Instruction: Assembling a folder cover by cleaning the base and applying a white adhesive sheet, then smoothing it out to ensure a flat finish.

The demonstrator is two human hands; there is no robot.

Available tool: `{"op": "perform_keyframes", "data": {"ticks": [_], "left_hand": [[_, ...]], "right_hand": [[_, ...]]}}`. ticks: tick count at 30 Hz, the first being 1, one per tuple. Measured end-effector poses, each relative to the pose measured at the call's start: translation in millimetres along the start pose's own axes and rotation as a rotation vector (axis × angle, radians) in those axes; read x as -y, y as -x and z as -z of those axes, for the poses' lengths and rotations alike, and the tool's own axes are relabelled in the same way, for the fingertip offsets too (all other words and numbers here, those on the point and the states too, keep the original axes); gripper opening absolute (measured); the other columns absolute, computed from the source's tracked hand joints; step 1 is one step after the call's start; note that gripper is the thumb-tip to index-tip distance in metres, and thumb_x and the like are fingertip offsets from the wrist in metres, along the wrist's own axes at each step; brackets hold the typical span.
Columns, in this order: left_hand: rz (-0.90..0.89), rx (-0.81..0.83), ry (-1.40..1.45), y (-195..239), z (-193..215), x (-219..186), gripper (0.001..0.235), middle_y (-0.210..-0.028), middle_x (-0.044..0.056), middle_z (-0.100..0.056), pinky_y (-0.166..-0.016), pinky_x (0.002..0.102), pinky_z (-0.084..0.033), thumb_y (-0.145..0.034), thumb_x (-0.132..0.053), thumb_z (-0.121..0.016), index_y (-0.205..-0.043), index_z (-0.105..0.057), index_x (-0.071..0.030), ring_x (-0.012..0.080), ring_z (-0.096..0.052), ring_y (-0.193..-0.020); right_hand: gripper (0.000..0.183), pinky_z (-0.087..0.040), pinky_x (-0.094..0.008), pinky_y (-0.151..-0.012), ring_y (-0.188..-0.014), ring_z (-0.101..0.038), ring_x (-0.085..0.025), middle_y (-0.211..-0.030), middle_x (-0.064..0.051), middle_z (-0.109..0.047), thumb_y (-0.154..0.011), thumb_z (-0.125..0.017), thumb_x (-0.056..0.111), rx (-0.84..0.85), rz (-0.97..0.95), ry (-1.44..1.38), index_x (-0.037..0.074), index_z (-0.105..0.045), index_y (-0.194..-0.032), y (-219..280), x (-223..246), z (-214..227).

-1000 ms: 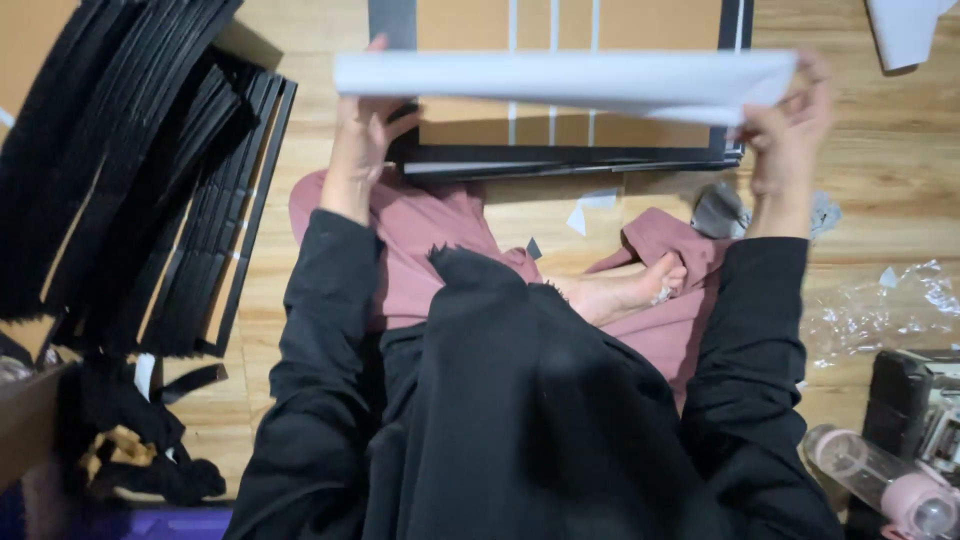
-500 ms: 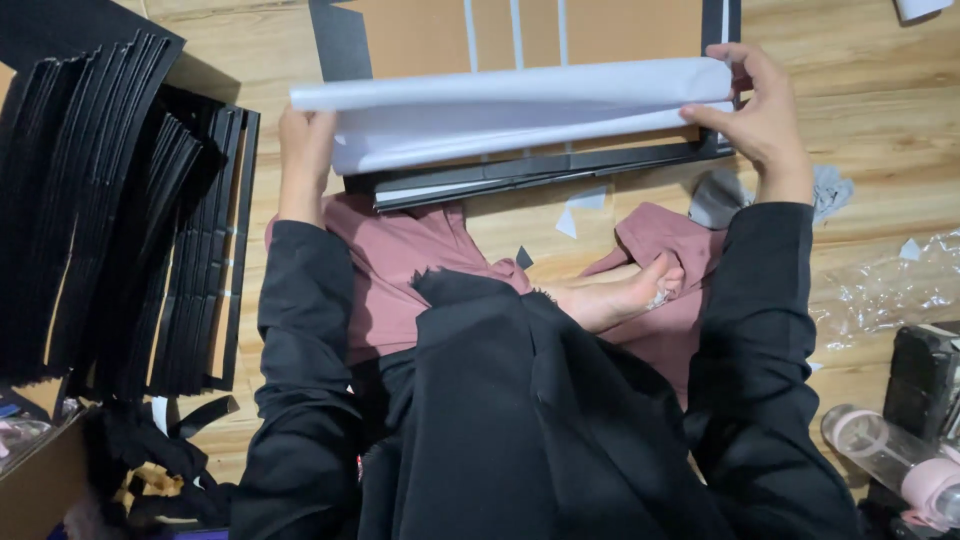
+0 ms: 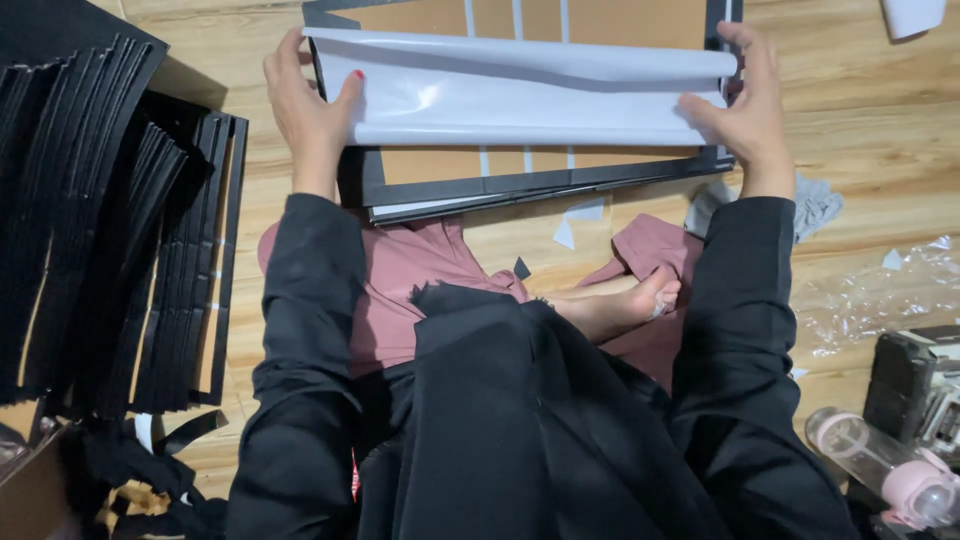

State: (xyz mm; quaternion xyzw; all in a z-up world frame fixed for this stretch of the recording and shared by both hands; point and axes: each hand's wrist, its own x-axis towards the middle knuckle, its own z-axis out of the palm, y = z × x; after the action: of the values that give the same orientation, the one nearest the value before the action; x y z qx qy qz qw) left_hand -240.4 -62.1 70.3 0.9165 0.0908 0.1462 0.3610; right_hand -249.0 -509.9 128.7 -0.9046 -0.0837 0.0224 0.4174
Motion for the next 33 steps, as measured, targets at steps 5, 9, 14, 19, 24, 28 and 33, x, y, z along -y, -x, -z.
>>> {"op": "perform_keyframes", "data": {"ticks": [5, 9, 14, 19, 24, 28, 33], "left_hand": [[-0.010, 0.033, 0.117, -21.7, -1.6, -0.5, 0.036, -0.096, 0.005, -0.046, -0.066, 0.029, -0.042, -0.075, -0.008, -0.074, -0.104, -0.053, -0.011, 0.0179, -0.047, -0.077], [-0.117, 0.011, 0.338, -25.8, 12.2, -4.2, 0.023, -0.083, 0.004, -0.054, -0.063, 0.026, -0.040, -0.081, 0.002, -0.068, -0.086, -0.049, -0.010, 0.0142, -0.046, -0.071], [-0.133, 0.157, 0.616, -7.1, 37.7, -7.2, 0.020, -0.072, -0.003, -0.043, -0.052, 0.021, -0.023, -0.091, -0.011, -0.070, -0.088, -0.050, -0.010, 0.0053, -0.031, -0.060], [0.038, 0.182, 0.342, -4.1, 18.7, -4.3, 0.010, -0.067, -0.003, -0.052, -0.048, 0.021, -0.032, -0.082, -0.010, -0.063, -0.088, -0.056, -0.015, 0.0048, -0.041, -0.053], [0.129, 0.139, 0.180, -5.2, 10.4, -10.0, 0.012, -0.065, -0.005, -0.044, -0.053, 0.024, -0.031, -0.083, -0.020, -0.059, -0.075, -0.051, -0.016, 0.0078, -0.036, -0.054], [0.163, 0.041, 0.305, -7.7, 2.9, -0.4, 0.016, -0.068, -0.004, -0.054, -0.059, 0.022, -0.040, -0.085, -0.013, -0.055, -0.069, -0.056, -0.013, 0.0074, -0.046, -0.063], [0.204, -0.140, 0.365, -20.3, -10.8, 8.0, 0.013, -0.062, -0.005, -0.054, -0.051, 0.019, -0.042, -0.080, -0.012, -0.070, -0.073, -0.059, -0.012, 0.0048, -0.046, -0.056]], "right_hand": [[0.031, -0.036, -0.026, -0.053, -0.083, -0.051, -0.020, -0.096, -0.009, -0.053, -0.072, -0.065, -0.001, -0.258, 0.186, 0.029, 0.005, -0.064, -0.103, -12.5, -40.9, -10.0], [0.015, -0.039, -0.022, -0.059, -0.091, -0.059, -0.016, -0.096, -0.006, -0.061, -0.083, -0.067, -0.005, -0.277, 0.124, -0.057, 0.009, -0.064, -0.088, -18.6, -73.2, 3.0], [0.017, -0.039, -0.014, -0.061, -0.070, -0.051, -0.002, -0.087, 0.002, -0.058, -0.091, -0.061, 0.001, -0.201, -0.170, -0.324, 0.011, -0.057, -0.104, -1.0, -48.6, 40.9], [0.032, -0.044, -0.016, -0.062, -0.073, -0.058, -0.003, -0.081, 0.000, -0.059, -0.086, -0.068, 0.005, -0.038, -0.361, -0.298, 0.017, -0.050, -0.110, -21.9, -52.8, 16.0], [0.032, -0.042, -0.018, -0.062, -0.065, -0.049, -0.003, -0.066, 0.008, -0.035, -0.086, -0.065, 0.006, -0.114, -0.425, -0.279, 0.018, -0.048, -0.110, -47.9, -74.5, -12.5], [0.017, -0.035, -0.021, -0.060, -0.066, -0.045, -0.006, -0.072, 0.002, -0.050, -0.085, -0.068, 0.000, -0.379, -0.145, -0.286, 0.012, -0.056, -0.082, -61.1, -94.7, -32.6], [0.025, -0.035, -0.026, -0.056, -0.066, -0.040, -0.007, -0.067, 0.005, -0.044, -0.089, -0.066, 0.009, -0.524, -0.156, -0.137, 0.011, -0.053, -0.068, -78.0, -105.4, -43.1]]}}
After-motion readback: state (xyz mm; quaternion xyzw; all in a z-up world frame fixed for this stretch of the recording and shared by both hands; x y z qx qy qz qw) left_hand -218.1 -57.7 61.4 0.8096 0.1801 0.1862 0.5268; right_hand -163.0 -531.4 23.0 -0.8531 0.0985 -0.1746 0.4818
